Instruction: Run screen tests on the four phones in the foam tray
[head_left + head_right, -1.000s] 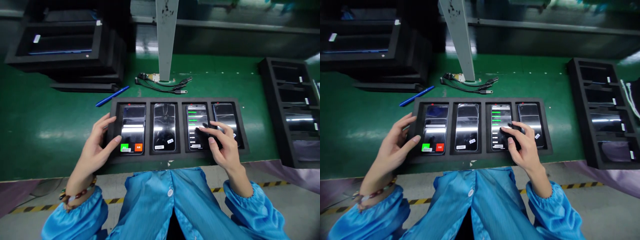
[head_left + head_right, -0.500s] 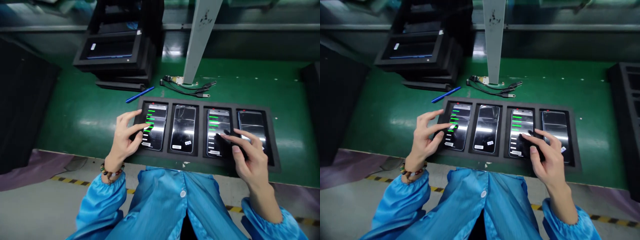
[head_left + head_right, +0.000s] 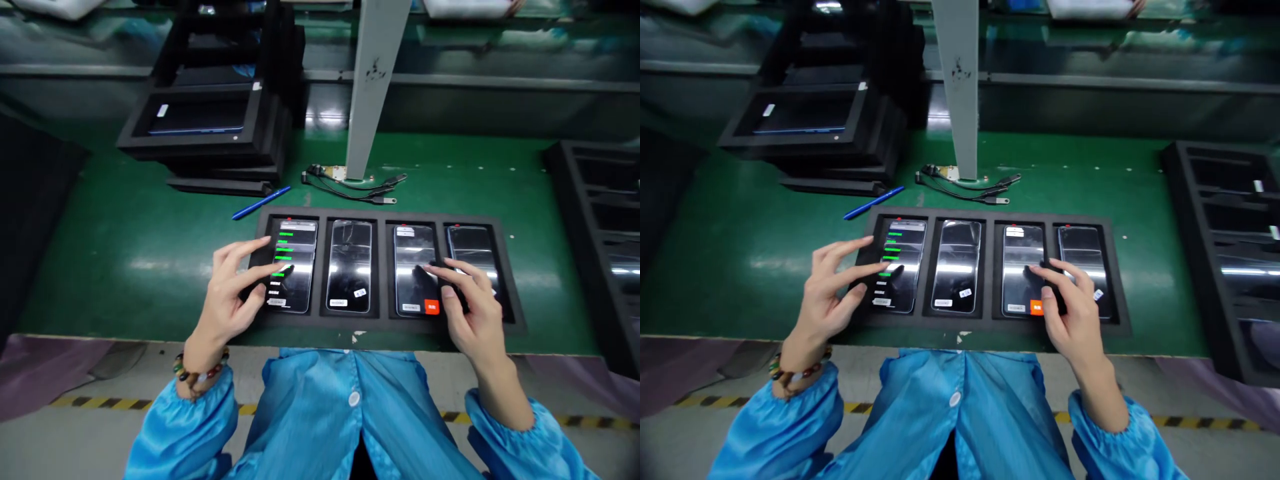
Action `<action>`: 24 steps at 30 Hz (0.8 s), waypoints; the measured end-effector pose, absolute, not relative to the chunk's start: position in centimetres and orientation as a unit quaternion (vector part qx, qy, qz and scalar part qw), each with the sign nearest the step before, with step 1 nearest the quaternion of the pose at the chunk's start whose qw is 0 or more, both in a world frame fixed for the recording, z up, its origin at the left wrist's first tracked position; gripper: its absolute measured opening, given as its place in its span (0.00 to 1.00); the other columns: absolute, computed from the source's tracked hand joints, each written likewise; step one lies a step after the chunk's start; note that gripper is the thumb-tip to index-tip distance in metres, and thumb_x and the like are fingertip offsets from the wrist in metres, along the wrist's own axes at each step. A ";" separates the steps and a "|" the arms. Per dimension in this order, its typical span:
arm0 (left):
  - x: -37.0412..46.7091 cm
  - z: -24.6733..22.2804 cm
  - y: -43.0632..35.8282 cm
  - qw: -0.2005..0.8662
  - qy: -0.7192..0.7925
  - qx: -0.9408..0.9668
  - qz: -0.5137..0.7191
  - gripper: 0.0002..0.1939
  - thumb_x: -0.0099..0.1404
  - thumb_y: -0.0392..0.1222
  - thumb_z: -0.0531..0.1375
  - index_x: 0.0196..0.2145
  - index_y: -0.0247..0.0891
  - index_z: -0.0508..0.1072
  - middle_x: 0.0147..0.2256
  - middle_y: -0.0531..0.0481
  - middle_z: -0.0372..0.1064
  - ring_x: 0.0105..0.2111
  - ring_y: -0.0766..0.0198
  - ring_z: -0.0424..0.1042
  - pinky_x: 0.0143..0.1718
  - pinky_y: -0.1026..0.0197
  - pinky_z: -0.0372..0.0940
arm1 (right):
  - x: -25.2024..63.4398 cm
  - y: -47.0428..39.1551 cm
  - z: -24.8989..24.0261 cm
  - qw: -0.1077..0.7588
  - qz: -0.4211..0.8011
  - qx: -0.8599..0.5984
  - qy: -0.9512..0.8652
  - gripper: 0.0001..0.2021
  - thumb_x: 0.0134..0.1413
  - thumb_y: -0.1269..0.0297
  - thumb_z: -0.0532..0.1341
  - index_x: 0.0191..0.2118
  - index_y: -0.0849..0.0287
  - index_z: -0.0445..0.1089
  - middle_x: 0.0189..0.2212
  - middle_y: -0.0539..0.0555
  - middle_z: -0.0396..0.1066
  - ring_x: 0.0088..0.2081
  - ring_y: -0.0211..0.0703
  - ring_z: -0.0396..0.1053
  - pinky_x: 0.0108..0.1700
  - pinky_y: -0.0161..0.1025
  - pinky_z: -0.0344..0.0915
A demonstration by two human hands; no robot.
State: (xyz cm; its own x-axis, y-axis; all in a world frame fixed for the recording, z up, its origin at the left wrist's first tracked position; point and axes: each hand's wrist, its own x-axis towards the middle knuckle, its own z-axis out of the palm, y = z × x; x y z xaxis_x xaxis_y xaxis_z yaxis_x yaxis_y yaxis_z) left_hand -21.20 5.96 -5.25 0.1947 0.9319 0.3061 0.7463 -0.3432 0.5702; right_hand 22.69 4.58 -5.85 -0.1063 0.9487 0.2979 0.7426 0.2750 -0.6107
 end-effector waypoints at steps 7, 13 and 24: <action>-19.2 -5.0 8.8 0.141 0.618 0.721 0.279 0.26 0.78 0.47 0.57 0.71 0.46 0.70 0.73 0.38 0.61 0.74 0.42 0.60 0.77 0.34 0.55 | 22.1 5.9 -5.7 0.306 0.166 -0.583 -0.734 0.25 0.76 0.61 0.57 0.74 0.46 0.65 0.69 0.59 0.72 0.73 0.64 0.62 0.73 0.72 0.61; -18.4 -4.9 9.3 0.107 0.625 0.722 0.277 0.26 0.77 0.51 0.60 0.68 0.42 0.71 0.71 0.35 0.62 0.73 0.41 0.61 0.75 0.35 0.58 | 21.5 7.0 -4.8 0.273 0.125 -0.609 -0.734 0.22 0.76 0.56 0.57 0.69 0.53 0.69 0.64 0.64 0.75 0.70 0.67 0.66 0.70 0.71 0.64; -14.8 -4.8 9.6 0.091 0.637 0.746 0.172 0.44 0.64 0.47 0.68 0.75 0.43 0.61 0.79 0.31 0.43 0.76 0.28 0.51 0.73 0.26 0.56 | 16.1 4.5 -5.4 0.192 0.092 -0.666 -0.715 0.27 0.78 0.54 0.52 0.72 0.62 0.65 0.71 0.72 0.67 0.74 0.70 0.59 0.69 0.72 0.61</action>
